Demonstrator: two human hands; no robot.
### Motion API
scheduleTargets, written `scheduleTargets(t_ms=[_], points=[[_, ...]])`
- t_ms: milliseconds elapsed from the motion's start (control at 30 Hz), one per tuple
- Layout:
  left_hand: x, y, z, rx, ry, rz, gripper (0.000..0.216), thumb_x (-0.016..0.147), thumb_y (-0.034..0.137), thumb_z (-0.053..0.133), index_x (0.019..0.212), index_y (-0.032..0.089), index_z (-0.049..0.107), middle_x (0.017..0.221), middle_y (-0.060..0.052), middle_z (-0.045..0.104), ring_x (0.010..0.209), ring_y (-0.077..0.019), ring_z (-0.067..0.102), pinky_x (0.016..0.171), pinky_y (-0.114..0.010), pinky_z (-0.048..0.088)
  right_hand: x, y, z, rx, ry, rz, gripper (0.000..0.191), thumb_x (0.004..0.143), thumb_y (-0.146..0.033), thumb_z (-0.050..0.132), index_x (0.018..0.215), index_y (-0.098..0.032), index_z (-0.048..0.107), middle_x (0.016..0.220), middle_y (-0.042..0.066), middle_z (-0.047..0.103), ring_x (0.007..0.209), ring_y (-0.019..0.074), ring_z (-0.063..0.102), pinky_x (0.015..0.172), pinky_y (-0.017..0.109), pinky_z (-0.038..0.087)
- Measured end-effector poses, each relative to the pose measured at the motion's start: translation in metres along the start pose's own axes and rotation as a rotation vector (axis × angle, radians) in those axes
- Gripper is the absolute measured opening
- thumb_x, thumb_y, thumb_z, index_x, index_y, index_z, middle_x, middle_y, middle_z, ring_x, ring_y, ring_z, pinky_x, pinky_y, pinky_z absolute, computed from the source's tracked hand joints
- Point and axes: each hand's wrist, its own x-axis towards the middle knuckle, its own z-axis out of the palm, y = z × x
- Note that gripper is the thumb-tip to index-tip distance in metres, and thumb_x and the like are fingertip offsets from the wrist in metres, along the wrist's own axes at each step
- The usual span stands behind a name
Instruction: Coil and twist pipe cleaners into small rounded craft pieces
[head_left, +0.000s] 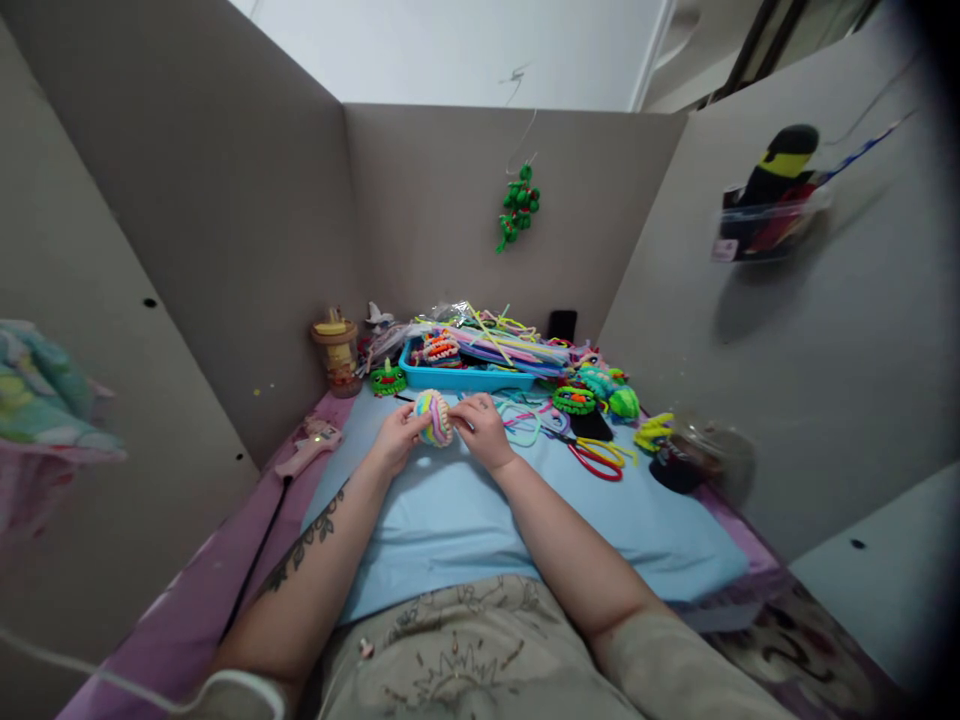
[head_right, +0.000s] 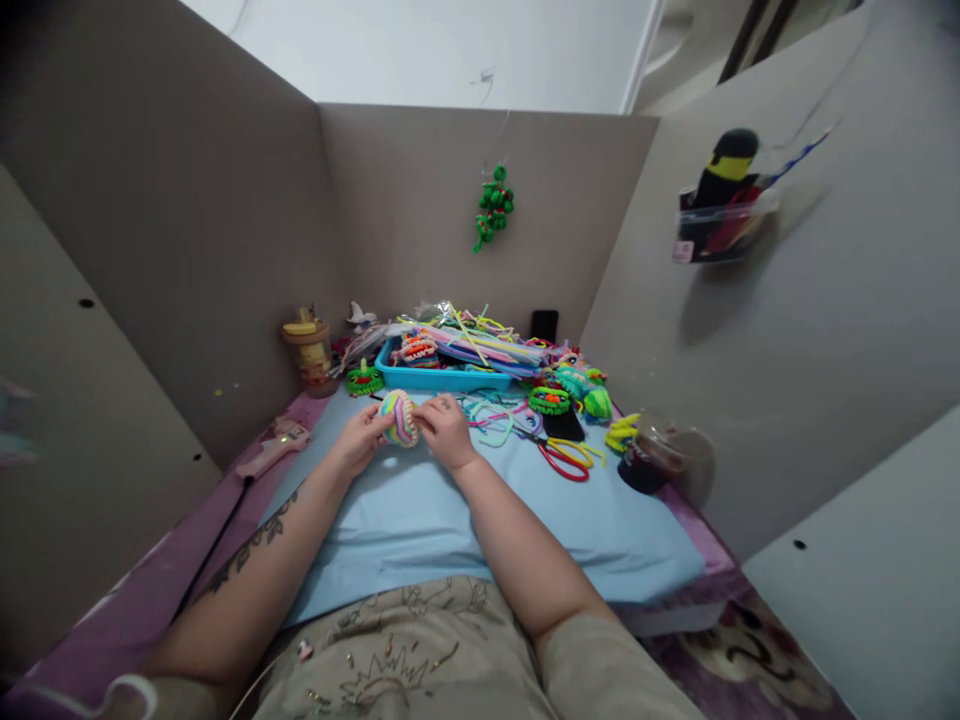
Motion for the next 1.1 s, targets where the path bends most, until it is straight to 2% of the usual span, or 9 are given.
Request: scheduleTargets(t_ms=[233, 767, 1100], points=[[-0.0015, 0.0014, 0.0007, -0.049, -0.060, -0.029, 0.051, 0.062, 0.031, 0.079, 0.106, 0.011, 0.062, 0.090, -0.009, 0.070, 0.069, -0.0163, 0.066, 0.064, -0.026, 0.052, 0.0017, -0.0048, -0.0026, -0.111, -0.029, -0.052, 0.018, 0.088, -0.024, 0.048, 0.092, -0.025, 0.066, 0.090, 0.006, 0.063, 0.091, 0.0228, 0.047, 0.085, 0.039, 0.038], [-0.0002, -0.0043, -0.0039, -0.049, -0.112, 0.007, 0.040, 0.067, 0.029, 0.076, 0.102, 0.013, 0.064, 0.089, -0.007, 0.069, 0.070, -0.0157, 0.064, 0.064, -0.025, 0.051, 0.0022, -0.0082, -0.0032, -0.197, -0.054, -0.125, 0.017, 0.088, -0.020, 0.048, 0.094, -0.023, 0.063, 0.093, 0.007, 0.061, 0.093, 0.0232, 0.046, 0.085, 0.038, 0.038], [0.0014, -0.0069, -0.0052, -0.073, -0.136, -0.008, 0.036, 0.065, 0.028, 0.077, 0.095, 0.010, 0.065, 0.083, -0.006, 0.069, 0.066, -0.0139, 0.063, 0.062, -0.024, 0.050, 0.0036, -0.0094, 0.0019, -0.261, -0.081, -0.145, 0.013, 0.083, -0.011, 0.047, 0.084, -0.018, 0.058, 0.090, 0.010, 0.058, 0.089, 0.0234, 0.044, 0.083, 0.037, 0.037]])
